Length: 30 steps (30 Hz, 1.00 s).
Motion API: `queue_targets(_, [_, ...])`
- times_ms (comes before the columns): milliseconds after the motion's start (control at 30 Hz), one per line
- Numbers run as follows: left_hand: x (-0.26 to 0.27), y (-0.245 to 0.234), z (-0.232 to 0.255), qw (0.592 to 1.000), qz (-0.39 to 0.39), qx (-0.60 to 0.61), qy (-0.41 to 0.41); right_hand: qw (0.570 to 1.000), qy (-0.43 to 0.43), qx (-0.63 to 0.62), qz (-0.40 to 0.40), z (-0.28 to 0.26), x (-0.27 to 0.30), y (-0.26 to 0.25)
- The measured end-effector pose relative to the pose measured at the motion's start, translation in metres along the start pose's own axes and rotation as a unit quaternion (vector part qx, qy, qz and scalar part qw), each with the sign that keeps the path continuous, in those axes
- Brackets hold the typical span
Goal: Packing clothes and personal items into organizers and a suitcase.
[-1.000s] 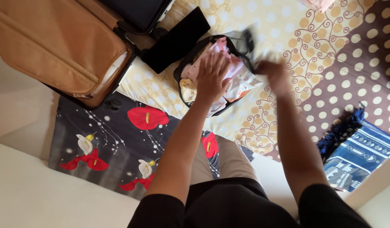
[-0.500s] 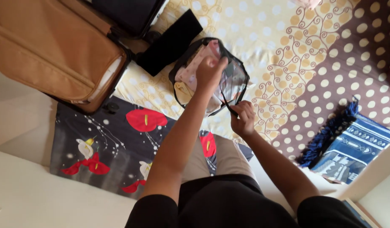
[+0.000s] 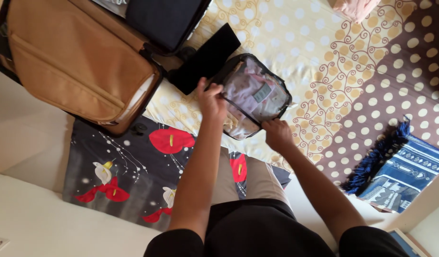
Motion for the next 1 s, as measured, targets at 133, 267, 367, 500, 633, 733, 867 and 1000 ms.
queue_targets(133, [-0.003,-0.041,-0.002,0.997,0.045,0.065,0.000,0.994,0.017,0.017,-0.109,0.015,-0.004,0.016])
queue_targets(267, [-0.038,-0.057,-0.010,0.945,-0.016,-0.310,0.102,0.974,0.050,-0.057,-0.215,0.029,-0.019,0.007])
queue_targets(367, [-0.011,-0.008,0.013,0.812,-0.022,-0.559,0.164,0.976,-0.029,0.095,-0.194,0.091,-0.033,0.024])
queue_targets(500, [0.004,0.062,0.006,0.781,-0.167,-0.574,0.182,0.970,0.131,-0.133,0.153,0.064,-0.171,-0.082])
queue_targets(633, [-0.002,0.079,0.005,0.899,-0.116,-0.373,0.199,0.913,0.247,-0.299,0.128,0.103,-0.211,-0.022])
queue_targets(733, [-0.026,0.050,-0.018,0.985,-0.127,0.040,-0.107,0.879,0.265,-0.376,0.125,0.122,-0.185,0.035])
queue_targets(867, [-0.018,0.044,0.004,0.946,-0.052,-0.245,-0.207,0.911,0.195,-0.294,0.214,0.105,-0.176,0.011])
queue_targets(1000, [-0.037,0.071,0.039,0.656,-0.093,-0.704,0.256,0.898,0.260,-0.314,0.167,0.079,-0.186,-0.020])
Point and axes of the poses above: each hand's wrist, its own x-axis away from the middle knuckle, its own y-axis out of the palm, z = x × y, the point moved 6 cm from there along -x, towards the middle knuckle, and after that the axes turned 8 degrees about -y, right-handed, at the moved point
